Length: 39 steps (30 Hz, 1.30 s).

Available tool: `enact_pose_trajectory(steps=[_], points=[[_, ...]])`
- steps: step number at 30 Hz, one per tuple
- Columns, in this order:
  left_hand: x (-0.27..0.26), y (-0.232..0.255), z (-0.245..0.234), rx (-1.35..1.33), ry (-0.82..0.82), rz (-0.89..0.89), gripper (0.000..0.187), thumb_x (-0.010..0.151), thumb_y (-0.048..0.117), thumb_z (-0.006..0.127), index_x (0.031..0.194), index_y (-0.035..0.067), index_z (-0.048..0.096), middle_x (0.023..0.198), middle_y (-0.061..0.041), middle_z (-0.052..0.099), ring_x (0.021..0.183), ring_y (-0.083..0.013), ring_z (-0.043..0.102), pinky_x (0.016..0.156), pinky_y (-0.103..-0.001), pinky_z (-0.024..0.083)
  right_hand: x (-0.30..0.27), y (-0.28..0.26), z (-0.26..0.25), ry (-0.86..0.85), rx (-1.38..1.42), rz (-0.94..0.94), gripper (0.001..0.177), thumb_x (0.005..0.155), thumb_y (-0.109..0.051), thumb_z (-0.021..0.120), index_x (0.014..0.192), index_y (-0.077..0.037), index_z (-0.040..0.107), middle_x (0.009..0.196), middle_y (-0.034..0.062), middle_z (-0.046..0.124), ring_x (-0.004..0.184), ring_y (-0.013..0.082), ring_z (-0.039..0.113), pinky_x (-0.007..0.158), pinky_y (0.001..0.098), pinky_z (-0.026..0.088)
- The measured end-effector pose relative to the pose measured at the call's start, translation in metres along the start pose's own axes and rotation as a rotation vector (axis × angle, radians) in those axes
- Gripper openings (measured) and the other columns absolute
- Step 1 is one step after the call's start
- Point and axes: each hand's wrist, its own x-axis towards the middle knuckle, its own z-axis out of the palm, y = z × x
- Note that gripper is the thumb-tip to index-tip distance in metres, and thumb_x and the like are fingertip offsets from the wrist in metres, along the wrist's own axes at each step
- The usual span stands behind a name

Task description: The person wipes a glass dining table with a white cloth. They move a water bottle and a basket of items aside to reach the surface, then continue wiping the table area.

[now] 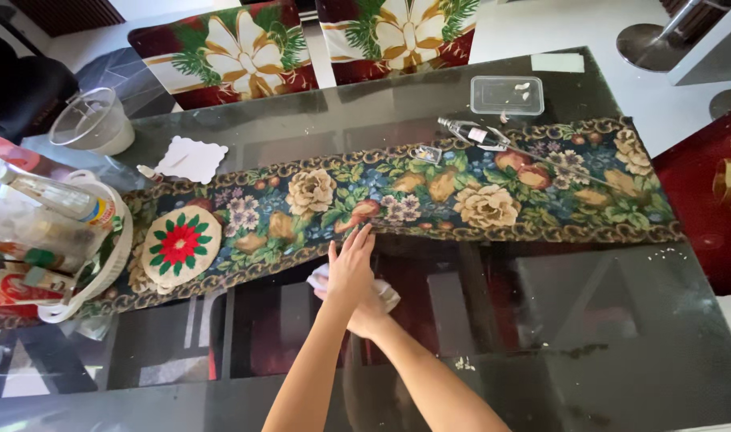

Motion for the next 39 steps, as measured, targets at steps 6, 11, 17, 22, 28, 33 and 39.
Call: enact_pose_trajectory(steps=[6,11,17,22,28,33,39], points=[[-0.003,0.005,-0.011,-0.078,-0.024,-0.008,0.062,0.083,0.005,0.059,0.144,0.009,0.051,0.162,0.000,0.035,0.150,-0.0232,0.031,0.116,-0.063,0.027,-0.018,0.055,-0.104,-0.011,-0.445,0.476,0.059,0.087,-0.017,0.068,0.145,-0.024,0.057,0.129,0.0040,0.066,0.109,0.0290,0.065,0.087,0.0450,0.054],[0.001,0.008,-0.014,-0.086,0.002,-0.005,0.064,0.081,0.003,0.061,0.144,0.008,0.050,0.161,-0.001,0.036,0.148,-0.0243,0.031,0.114,-0.063,0.026,-0.080,0.133,-0.173,0.266,-0.941,0.518,0.063,0.064,-0.016,0.078,0.125,-0.023,0.067,0.122,0.0100,0.065,0.119,0.0443,0.055,0.090,0.0536,0.047],[-0.009,-0.010,-0.005,-0.023,0.069,0.064,0.063,0.081,0.010,0.064,0.142,0.014,0.054,0.159,-0.006,0.039,0.144,-0.0314,0.036,0.116,-0.062,0.026,-0.056,0.108,-0.131,0.613,-0.564,0.370,0.047,0.088,-0.004,0.065,0.135,-0.005,0.065,0.133,0.0207,0.061,0.125,0.0425,0.055,0.105,0.0519,0.041],[-0.042,-0.086,-0.006,0.185,0.011,-0.085,0.032,0.096,0.018,0.061,0.128,0.019,0.061,0.157,-0.007,0.043,0.141,-0.0382,0.041,0.115,-0.065,0.029,-0.027,-0.020,-0.034,0.502,-0.163,0.056,0.051,0.079,0.007,0.059,0.127,-0.005,0.066,0.133,0.0168,0.065,0.123,0.0385,0.059,0.107,0.0467,0.044],[-0.059,-0.203,-0.043,0.313,0.069,-0.060,0.039,0.089,0.016,0.061,0.127,0.017,0.061,0.153,0.001,0.045,0.131,-0.0266,0.049,0.095,-0.065,0.045,0.038,-0.088,0.131,0.098,-0.011,-0.082,0.057,0.073,-0.003,0.067,0.129,-0.006,0.066,0.128,0.0143,0.068,0.111,0.0385,0.060,0.097,0.0496,0.046],[-0.053,-0.212,-0.048,0.261,0.067,-0.062,0.041,0.092,0.015,0.059,0.133,0.015,0.060,0.155,-0.001,0.045,0.131,-0.0254,0.050,0.097,-0.060,0.048,0.097,-0.097,0.189,0.233,-0.259,-0.429,0.045,0.089,-0.030,0.060,0.132,-0.019,0.062,0.135,0.0130,0.065,0.122,0.0374,0.060,0.099,0.0541,0.043],[-0.055,-0.205,-0.052,0.224,0.051,-0.050,0.049,0.086,0.014,0.060,0.135,0.015,0.057,0.156,-0.001,0.038,0.134,-0.0311,0.044,0.105,-0.068,0.035,0.099,-0.069,0.098,0.338,-0.222,0.000,0.033,0.082,-0.022,0.071,0.113,-0.012,0.067,0.126,0.0113,0.068,0.106,0.0340,0.067,0.083,0.0476,0.055]])
